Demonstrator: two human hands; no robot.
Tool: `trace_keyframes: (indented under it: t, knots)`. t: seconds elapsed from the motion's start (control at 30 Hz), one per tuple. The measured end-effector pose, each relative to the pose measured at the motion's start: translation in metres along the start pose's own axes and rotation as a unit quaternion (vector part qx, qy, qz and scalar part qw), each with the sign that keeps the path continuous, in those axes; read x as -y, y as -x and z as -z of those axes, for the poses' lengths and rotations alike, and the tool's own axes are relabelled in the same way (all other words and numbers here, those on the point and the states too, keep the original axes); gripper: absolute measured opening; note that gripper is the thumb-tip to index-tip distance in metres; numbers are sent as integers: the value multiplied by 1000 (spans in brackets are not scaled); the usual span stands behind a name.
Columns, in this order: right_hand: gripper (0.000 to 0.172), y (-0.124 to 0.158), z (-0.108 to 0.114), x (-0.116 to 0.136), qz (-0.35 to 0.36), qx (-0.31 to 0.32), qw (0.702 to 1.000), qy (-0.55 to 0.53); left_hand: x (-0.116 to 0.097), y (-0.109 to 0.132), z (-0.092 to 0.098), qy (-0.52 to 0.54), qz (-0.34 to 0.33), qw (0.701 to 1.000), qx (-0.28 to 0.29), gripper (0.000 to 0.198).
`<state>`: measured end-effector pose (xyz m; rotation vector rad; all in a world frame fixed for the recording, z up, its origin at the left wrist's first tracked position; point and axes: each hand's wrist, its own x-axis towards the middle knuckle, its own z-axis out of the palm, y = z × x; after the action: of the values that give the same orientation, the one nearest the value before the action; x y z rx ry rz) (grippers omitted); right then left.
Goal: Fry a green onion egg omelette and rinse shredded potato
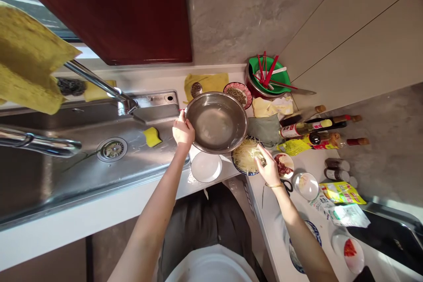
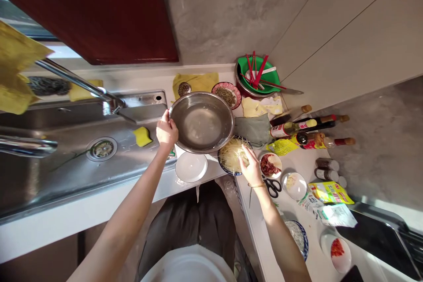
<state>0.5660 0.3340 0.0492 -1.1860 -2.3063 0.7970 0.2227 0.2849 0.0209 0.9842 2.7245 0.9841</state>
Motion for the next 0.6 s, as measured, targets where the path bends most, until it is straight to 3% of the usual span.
trace_keyframes:
  t: [0.1, 0.17, 0.23, 0.33, 0.4, 0.5, 0.6]
  knots:
    - [42, -25, 5, 18, -33, 2, 994, -109, 0, 0, -1, -5, 6, 1000, -1, 47]
    - [41, -57, -6, 31, -19, 38, 986, -162, 1, 1, -1, -8, 10, 1000, 1, 47]
    - [41, -98, -29, 43, 13, 103, 981, -166, 2, 1, -1, -9, 3, 1000, 3, 47]
    - [53, -159, -74, 55, 23, 195, 978, -68, 1, 1, 0, -11, -8, 1000, -1, 47]
    - [68, -188, -102, 59, -74, 234, 969, 19, 0, 1, 0, -16, -7, 1000, -2, 47]
    - [77, -201, -133, 61, -223, 256, 936, 94, 0, 1, 1, -14, -1, 1000, 1, 46]
    - [80, -189, -153, 70, -241, 267, 932, 40, 0, 0, 1, 4, 4, 1000, 6, 47]
